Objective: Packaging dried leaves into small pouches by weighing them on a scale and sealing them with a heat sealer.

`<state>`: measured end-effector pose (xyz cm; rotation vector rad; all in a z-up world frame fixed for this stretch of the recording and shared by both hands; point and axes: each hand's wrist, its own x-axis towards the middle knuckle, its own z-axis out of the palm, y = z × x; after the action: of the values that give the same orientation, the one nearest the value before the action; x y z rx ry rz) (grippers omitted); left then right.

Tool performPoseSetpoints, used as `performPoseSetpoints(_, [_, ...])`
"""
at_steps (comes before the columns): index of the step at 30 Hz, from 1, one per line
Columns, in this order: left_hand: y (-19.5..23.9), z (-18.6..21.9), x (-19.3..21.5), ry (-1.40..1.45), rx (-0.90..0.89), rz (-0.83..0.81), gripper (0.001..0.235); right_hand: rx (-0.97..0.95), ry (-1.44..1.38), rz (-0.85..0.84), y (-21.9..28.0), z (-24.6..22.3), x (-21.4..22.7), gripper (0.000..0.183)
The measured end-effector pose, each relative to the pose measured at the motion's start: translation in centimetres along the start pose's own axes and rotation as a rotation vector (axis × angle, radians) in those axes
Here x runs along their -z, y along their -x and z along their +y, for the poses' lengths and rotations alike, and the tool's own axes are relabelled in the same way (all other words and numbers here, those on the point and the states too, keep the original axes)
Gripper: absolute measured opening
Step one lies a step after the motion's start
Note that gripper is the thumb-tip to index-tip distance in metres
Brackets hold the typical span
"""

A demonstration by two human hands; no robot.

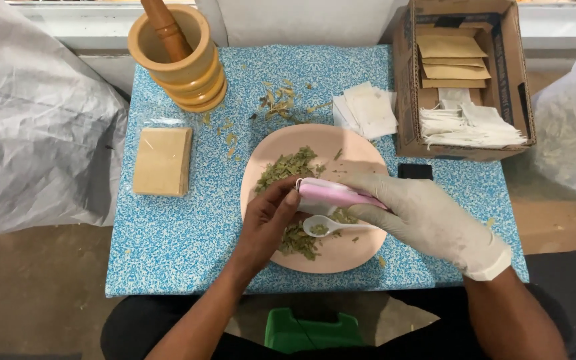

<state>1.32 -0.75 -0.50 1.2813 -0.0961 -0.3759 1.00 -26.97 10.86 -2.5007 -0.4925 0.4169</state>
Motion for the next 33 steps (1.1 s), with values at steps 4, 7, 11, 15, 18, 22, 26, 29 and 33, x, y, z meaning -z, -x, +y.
performPoseSetpoints(4, [0.2, 0.5, 0.2, -0.010, -0.077, -0.078, 0.054, 0.015, -0.019, 0.018, 0.2, -0.3, -0.2, 0.059])
performPoseSetpoints(7, [0.3, 0.5, 0.6, -0.131, -0.179, -0.093, 0.051, -0.060, 0.031, 0.027, 0.4, 0.0, -0.9, 0.056])
performPoseSetpoints(11, [0.3, 1.4, 1.1, -0.316, -0.257, -0.107, 0.053, 0.011, 0.038, 0.086, 0.9, 0.2, -1.0, 0.053])
performPoseSetpoints(15, [0.3, 2.0, 1.1, -0.526, -0.234, -0.095, 0.067, -0.001, 0.059, 0.093, 1.3, 0.2, -0.9, 0.042])
performPoseSetpoints(18, [0.3, 1.0, 1.4, -0.551, -0.237, -0.087, 0.067, 0.066, 0.121, 0.124, 1.6, 0.3, -1.2, 0.023])
performPoseSetpoints(22, [0.4, 1.0, 1.1, -0.550, -0.255, -0.090, 0.067, 0.037, 0.105, 0.116, 1.8, 0.5, -1.4, 0.033])
performPoseSetpoints(26, [0.5, 1.2, 0.9, -0.516, -0.255, -0.123, 0.063, -0.018, 0.132, 0.110, 1.8, 0.1, -1.5, 0.041])
performPoseSetpoints(29, [0.5, 0.9, 0.9, -0.492, -0.283, -0.151, 0.062, -0.039, 0.100, 0.085, 1.7, 0.0, -1.5, 0.045])
performPoseSetpoints(33, [0.6, 0.9, 0.8, -0.456, -0.271, -0.159, 0.059, 0.043, 0.063, 0.121, 1.6, 0.4, -2.0, 0.054])
